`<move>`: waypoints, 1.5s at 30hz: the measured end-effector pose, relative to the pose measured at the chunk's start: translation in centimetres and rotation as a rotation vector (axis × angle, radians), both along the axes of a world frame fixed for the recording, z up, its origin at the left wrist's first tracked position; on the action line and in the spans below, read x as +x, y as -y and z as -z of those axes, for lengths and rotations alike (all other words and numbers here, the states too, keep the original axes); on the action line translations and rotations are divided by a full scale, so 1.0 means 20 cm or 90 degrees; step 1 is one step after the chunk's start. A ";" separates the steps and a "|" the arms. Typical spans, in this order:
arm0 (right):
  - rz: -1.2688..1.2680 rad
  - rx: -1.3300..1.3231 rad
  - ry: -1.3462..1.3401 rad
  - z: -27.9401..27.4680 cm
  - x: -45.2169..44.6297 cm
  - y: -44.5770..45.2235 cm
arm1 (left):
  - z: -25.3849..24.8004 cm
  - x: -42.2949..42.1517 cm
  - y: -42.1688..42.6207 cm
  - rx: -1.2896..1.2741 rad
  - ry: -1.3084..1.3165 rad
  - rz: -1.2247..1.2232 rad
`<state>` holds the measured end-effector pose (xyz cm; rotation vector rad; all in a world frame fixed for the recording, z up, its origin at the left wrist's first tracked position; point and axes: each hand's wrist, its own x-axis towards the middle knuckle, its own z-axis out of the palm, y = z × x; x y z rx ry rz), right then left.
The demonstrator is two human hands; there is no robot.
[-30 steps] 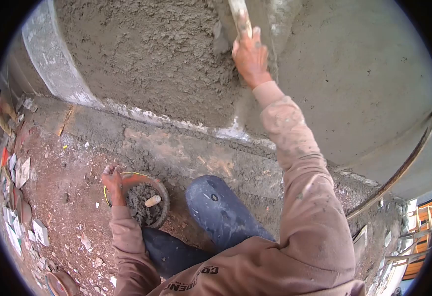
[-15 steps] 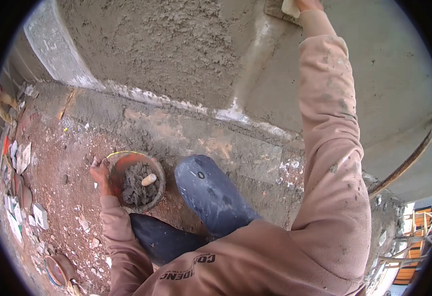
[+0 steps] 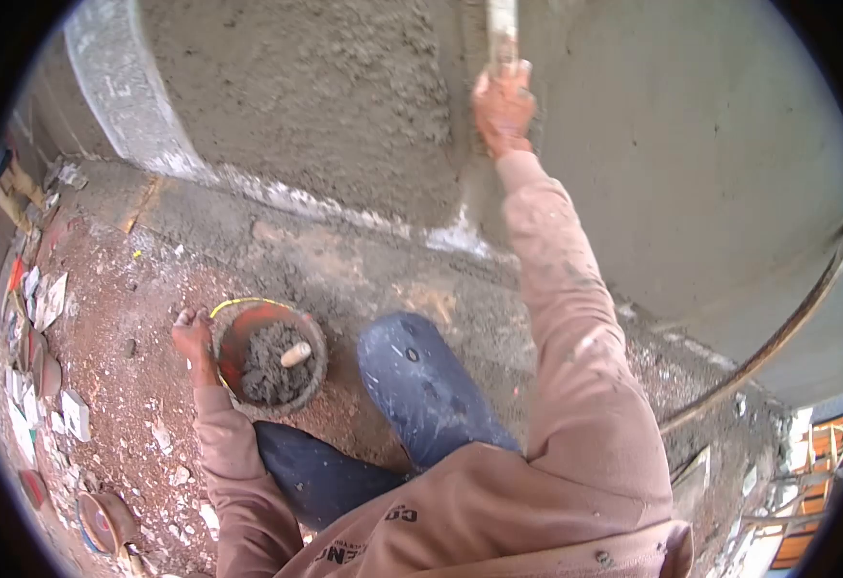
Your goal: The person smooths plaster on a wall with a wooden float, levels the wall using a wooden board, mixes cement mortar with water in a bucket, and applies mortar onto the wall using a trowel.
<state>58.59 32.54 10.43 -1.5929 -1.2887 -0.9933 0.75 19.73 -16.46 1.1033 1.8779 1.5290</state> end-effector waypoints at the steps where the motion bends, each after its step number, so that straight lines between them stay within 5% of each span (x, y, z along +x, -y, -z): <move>1: -0.031 -0.004 -0.043 -0.15 0.04 0.01 | 0.00 -0.01 0.00 0.011 -0.019 -0.002; 10: -0.086 0.209 -0.076 -1.76 0.19 -0.09 | 0.20 -0.08 -0.01 0.010 0.073 -0.037; 15: -0.120 0.110 0.028 -1.99 -0.02 -0.26 | 0.24 -0.09 -0.02 -0.022 0.073 -0.045; 22: -0.022 -0.066 0.156 -1.53 -0.28 -0.26 | 0.17 0.01 -0.07 -0.024 0.056 -0.016; 25: -0.096 -0.046 0.235 -1.21 -0.29 -0.28 | 0.08 0.09 -0.07 -0.039 -0.016 -0.016; 45: -0.199 -0.227 0.202 -0.10 -0.17 -0.10 | -0.07 0.08 0.01 -0.031 -0.017 -0.017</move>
